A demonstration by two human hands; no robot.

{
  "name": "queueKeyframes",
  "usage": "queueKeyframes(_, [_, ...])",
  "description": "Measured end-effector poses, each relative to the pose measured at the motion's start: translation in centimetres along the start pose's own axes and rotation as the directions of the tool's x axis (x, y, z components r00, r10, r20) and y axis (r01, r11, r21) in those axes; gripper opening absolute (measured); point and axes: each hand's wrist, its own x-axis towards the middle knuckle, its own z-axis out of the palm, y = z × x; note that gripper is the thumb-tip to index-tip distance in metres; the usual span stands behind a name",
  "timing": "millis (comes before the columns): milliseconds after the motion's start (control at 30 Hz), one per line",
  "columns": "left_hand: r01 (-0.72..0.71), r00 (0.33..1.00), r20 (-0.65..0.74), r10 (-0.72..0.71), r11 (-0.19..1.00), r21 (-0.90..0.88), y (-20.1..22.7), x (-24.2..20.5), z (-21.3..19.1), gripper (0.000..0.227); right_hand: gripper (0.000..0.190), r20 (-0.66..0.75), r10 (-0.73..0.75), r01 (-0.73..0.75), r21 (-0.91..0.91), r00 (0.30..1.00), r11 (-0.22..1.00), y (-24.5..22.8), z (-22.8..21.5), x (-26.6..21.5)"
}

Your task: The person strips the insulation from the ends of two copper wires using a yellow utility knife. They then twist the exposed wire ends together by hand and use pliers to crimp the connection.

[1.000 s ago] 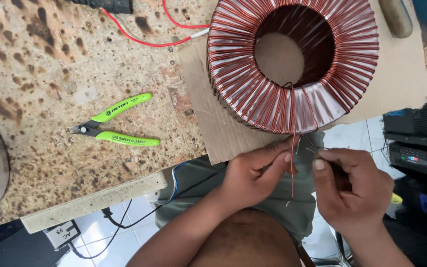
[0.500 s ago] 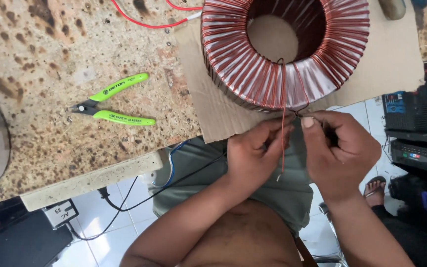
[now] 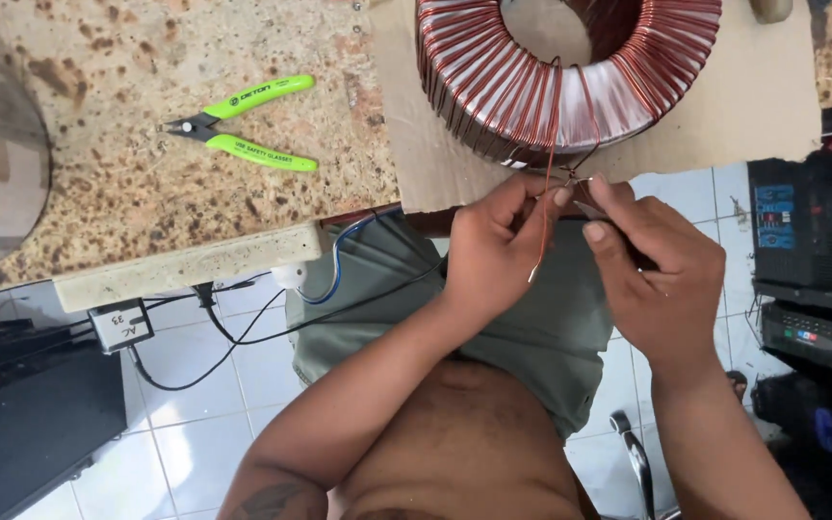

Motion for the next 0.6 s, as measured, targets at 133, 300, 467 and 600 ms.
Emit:
queueKeyframes(133, [-0.036,0.999,-0.004,0.036,0.999,0.031,-0.3,0.0,-0.4,0.016,0.037,0.106,0.103,-0.128,0.273,0.989,0.953,-0.6,-0.2,2.1])
queueKeyframes(300, [-0.048,0.999,0.026,0.047,0.997,0.054,-0.5,0.3,-0.8,0.018,0.02,0.238,0.002,0.005,-0.032,0.971,0.999,0.3,-1.6,4.8])
queueKeyframes(467, [-0.027,0.999,0.03,0.027,1.0,-0.008,-0.6,0.4,-0.5,0.015,0.018,0.251,-0.2,0.218,-0.046,0.947,0.975,1.4,-2.0,5.8])
queueKeyframes(600, [-0.074,0.996,0.041,0.074,0.997,-0.003,-0.4,0.4,-0.5,0.019,0.018,0.238,-0.276,0.296,-0.053,0.931,0.954,2.0,-2.0,5.9])
